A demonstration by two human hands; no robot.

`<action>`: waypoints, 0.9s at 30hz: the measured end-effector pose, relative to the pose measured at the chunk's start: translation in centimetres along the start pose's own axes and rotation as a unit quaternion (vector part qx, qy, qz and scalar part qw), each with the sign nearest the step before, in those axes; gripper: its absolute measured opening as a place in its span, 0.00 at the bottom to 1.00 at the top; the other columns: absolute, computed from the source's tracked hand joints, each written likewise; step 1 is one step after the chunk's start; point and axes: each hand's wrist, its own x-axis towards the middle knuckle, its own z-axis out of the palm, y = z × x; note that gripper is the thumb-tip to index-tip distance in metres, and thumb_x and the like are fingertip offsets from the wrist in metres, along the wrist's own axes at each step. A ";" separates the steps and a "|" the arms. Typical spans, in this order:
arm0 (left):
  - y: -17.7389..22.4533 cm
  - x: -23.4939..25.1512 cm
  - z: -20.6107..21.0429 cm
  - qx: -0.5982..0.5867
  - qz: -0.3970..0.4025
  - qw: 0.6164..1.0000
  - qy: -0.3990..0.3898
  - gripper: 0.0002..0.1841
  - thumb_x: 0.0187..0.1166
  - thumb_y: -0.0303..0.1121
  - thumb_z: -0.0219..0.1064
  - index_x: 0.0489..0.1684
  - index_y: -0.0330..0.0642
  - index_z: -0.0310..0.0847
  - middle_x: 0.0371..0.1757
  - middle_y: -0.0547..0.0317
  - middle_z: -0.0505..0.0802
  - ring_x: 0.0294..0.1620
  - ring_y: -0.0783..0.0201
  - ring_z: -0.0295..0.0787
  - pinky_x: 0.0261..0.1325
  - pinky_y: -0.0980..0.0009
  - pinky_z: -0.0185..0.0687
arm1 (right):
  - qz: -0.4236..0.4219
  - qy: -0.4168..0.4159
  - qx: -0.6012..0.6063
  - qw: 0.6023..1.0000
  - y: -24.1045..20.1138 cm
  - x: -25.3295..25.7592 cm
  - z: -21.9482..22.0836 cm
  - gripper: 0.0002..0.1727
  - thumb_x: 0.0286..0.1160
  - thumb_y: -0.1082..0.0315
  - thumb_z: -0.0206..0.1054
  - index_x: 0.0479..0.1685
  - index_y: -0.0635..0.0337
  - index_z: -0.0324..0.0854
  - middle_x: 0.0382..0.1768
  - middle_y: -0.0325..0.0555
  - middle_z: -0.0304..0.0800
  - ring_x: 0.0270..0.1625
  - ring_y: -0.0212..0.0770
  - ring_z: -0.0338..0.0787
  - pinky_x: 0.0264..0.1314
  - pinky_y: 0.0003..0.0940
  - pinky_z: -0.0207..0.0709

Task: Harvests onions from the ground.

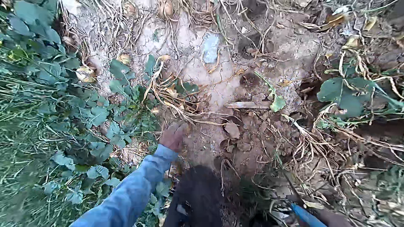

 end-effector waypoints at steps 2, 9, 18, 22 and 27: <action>0.6 0.5 0.0 0.062 -0.002 0.986 -0.154 0.31 0.79 0.23 0.66 0.86 0.39 0.70 0.85 0.39 0.76 0.74 0.35 0.84 0.69 0.37 0.83 | 0.015 -0.011 -0.047 0.999 -1.7 -0.9 -0.2 0.25 0.81 0.56 0.63 0.64 0.69 0.80 0.32 0.48 0.89 0.27 0.36 0.83 0.34 0.43 0.81; 5.0 5.2 -2.9 0.249 -0.106 0.867 -0.418 0.18 0.82 0.25 0.65 0.68 0.26 0.81 0.74 0.29 0.83 0.72 0.28 0.81 0.70 0.28 0.75 | -0.081 0.064 -0.124 0.987 0.1 -3.5 -2.7 0.26 0.78 0.56 0.66 0.60 0.74 0.82 0.34 0.60 0.91 0.33 0.48 0.89 0.40 0.56 0.82; 5.1 5.8 -1.7 0.341 -0.031 0.847 -0.407 0.19 0.87 0.44 0.61 0.51 0.36 0.90 0.58 0.36 0.93 0.64 0.33 0.88 0.65 0.28 0.78 | -0.105 0.086 -0.098 0.986 7.8 -4.8 1.1 0.29 0.81 0.50 0.66 0.68 0.67 0.81 0.39 0.62 0.93 0.39 0.55 0.92 0.46 0.62 0.83; 7.7 -1.1 -3.0 0.170 -0.036 0.922 -0.344 0.21 0.91 0.44 0.56 0.63 0.37 0.87 0.61 0.37 0.92 0.67 0.36 0.88 0.70 0.32 0.77 | -0.107 0.084 -0.077 0.988 9.2 -6.0 1.7 0.26 0.81 0.51 0.65 0.70 0.61 0.83 0.41 0.59 0.94 0.40 0.55 0.93 0.46 0.64 0.83; 16.2 -13.5 -2.8 -0.468 -0.013 0.884 0.007 0.11 0.79 0.38 0.65 0.33 0.48 0.92 0.29 0.70 0.95 0.29 0.77 0.90 0.36 0.75 0.88 | -0.123 0.048 0.090 0.987 5.7 -4.5 2.2 0.29 0.84 0.38 0.54 0.53 0.53 0.87 0.25 0.35 0.89 0.16 0.31 0.81 0.17 0.32 0.78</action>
